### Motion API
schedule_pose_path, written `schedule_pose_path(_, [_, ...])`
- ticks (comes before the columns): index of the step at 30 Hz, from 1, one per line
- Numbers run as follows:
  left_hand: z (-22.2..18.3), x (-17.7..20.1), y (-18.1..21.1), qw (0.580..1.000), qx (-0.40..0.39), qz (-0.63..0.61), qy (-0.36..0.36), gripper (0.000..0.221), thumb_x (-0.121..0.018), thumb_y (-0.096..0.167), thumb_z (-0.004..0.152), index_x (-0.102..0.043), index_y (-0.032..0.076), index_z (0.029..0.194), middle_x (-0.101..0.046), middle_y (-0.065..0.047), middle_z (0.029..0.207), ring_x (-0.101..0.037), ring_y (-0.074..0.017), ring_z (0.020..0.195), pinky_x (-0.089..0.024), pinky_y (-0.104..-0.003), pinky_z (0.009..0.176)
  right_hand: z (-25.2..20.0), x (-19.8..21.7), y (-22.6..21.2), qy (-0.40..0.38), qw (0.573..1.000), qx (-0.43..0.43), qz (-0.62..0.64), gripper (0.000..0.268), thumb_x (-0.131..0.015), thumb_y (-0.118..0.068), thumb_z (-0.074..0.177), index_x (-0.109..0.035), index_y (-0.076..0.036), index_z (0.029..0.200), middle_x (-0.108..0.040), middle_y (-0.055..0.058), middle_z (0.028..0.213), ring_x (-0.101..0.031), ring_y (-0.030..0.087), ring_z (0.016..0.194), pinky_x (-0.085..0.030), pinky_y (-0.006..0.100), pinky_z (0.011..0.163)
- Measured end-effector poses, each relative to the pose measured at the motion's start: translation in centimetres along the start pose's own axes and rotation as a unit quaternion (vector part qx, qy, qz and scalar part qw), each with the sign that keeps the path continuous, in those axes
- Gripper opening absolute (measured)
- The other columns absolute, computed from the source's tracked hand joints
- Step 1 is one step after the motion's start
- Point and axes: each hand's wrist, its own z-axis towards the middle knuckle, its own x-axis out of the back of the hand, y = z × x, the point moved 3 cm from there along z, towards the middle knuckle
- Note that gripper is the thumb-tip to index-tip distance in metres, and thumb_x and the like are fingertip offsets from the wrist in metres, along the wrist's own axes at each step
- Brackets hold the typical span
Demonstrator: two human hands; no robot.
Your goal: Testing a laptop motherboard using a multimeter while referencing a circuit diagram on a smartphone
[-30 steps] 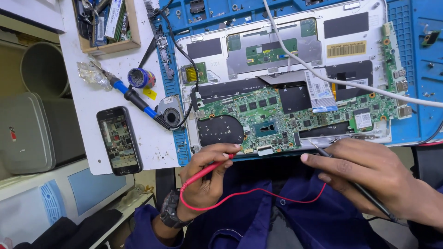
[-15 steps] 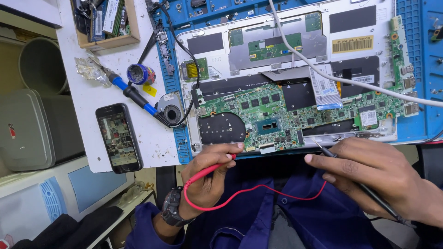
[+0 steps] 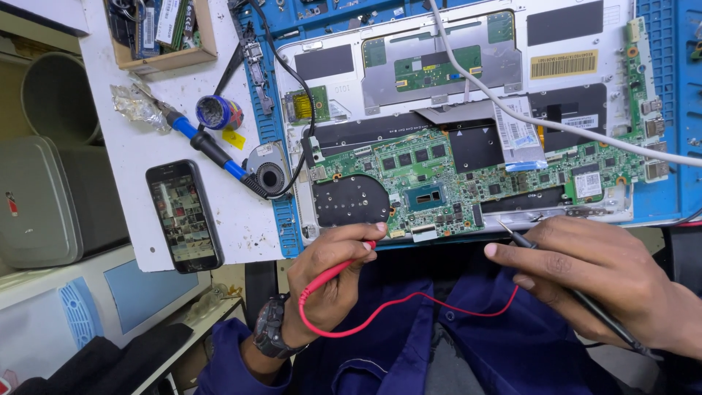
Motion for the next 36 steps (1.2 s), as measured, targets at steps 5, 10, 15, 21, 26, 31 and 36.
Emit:
schedule_pose_path(5, [0.1,0.2,0.1,1.0,-0.014,0.004,-0.018,0.009,-0.057,-0.003,0.102,-0.058,0.005,0.102,-0.074,-0.019,0.107,-0.079,-0.0324,0.102,-0.066,-0.033,0.087,-0.2,0.4,-0.1,-0.001,1.0,-0.007,0.006,0.04,-0.051,-0.024,0.098,-0.065,-0.006,0.131,-0.064,0.014,0.093,-0.061,0.028,0.072,-0.046,0.042,0.064])
schedule_pose_path(10, [0.1,0.3,0.0,1.0,-0.016,-0.001,-0.016,0.01,-0.058,-0.004,0.102,-0.059,0.006,0.103,-0.074,-0.018,0.108,-0.079,-0.0324,0.103,-0.065,-0.034,0.088,-0.6,0.3,0.3,-0.001,1.0,-0.031,0.004,0.053,-0.032,-0.038,0.104,-0.061,-0.01,0.138,-0.065,0.019,0.119,-0.068,0.028,0.094,-0.049,0.039,0.073])
schedule_pose_path(15, [0.0,0.4,-0.2,0.999,-0.039,0.02,-0.029,0.013,-0.061,-0.004,0.101,-0.058,0.007,0.108,-0.074,-0.017,0.11,-0.079,-0.0318,0.103,-0.067,-0.035,0.088,-0.6,-0.8,1.7,0.091,0.978,-0.119,0.147,0.034,-0.064,-0.013,0.092,-0.055,-0.005,0.124,-0.074,0.012,0.1,-0.079,0.022,0.094,-0.063,0.033,0.086])
schedule_pose_path(21, [0.2,0.4,-0.2,0.998,-0.054,0.03,-0.03,0.015,-0.062,-0.006,0.1,-0.058,0.007,0.107,-0.074,-0.016,0.11,-0.079,-0.0298,0.103,-0.065,-0.035,0.089,0.6,-1.0,1.6,0.089,0.989,-0.049,0.108,0.019,-0.065,-0.002,0.091,-0.062,-0.008,0.11,-0.077,0.01,0.101,-0.081,0.023,0.091,-0.063,0.03,0.084])
schedule_pose_path(26, [0.1,0.4,-0.2,0.997,-0.061,0.026,-0.031,0.012,-0.06,-0.003,0.102,-0.058,0.007,0.109,-0.073,-0.016,0.111,-0.079,-0.0287,0.1,-0.066,-0.034,0.087,4.4,-0.1,-0.1,0.083,0.992,-0.019,0.092,0.013,-0.064,-0.007,0.092,-0.069,-0.001,0.103,-0.076,0.012,0.09,-0.079,0.022,0.077,-0.061,0.026,0.07])
schedule_pose_path(31, [0.2,0.5,-0.3,0.998,-0.056,0.026,-0.031,0.009,-0.057,0.001,0.104,-0.059,0.008,0.108,-0.074,-0.016,0.11,-0.08,-0.0271,0.098,-0.064,-0.034,0.085,4.1,-1.0,1.5,0.098,0.983,-0.057,0.141,0.01,-0.065,-0.005,0.09,-0.068,0.003,0.095,-0.075,0.015,0.088,-0.077,0.024,0.075,-0.062,0.028,0.069])
schedule_pose_path(36, [0.1,0.4,-0.4,0.997,-0.062,0.02,-0.032,0.01,-0.059,-0.001,0.102,-0.059,0.008,0.109,-0.074,-0.016,0.109,-0.079,-0.0297,0.102,-0.064,-0.036,0.086,4.0,-1.4,1.7,0.098,0.988,-0.043,0.109,0.009,-0.067,-0.011,0.088,-0.069,-0.002,0.092,-0.074,0.01,0.083,-0.079,0.024,0.074,-0.063,0.029,0.065])
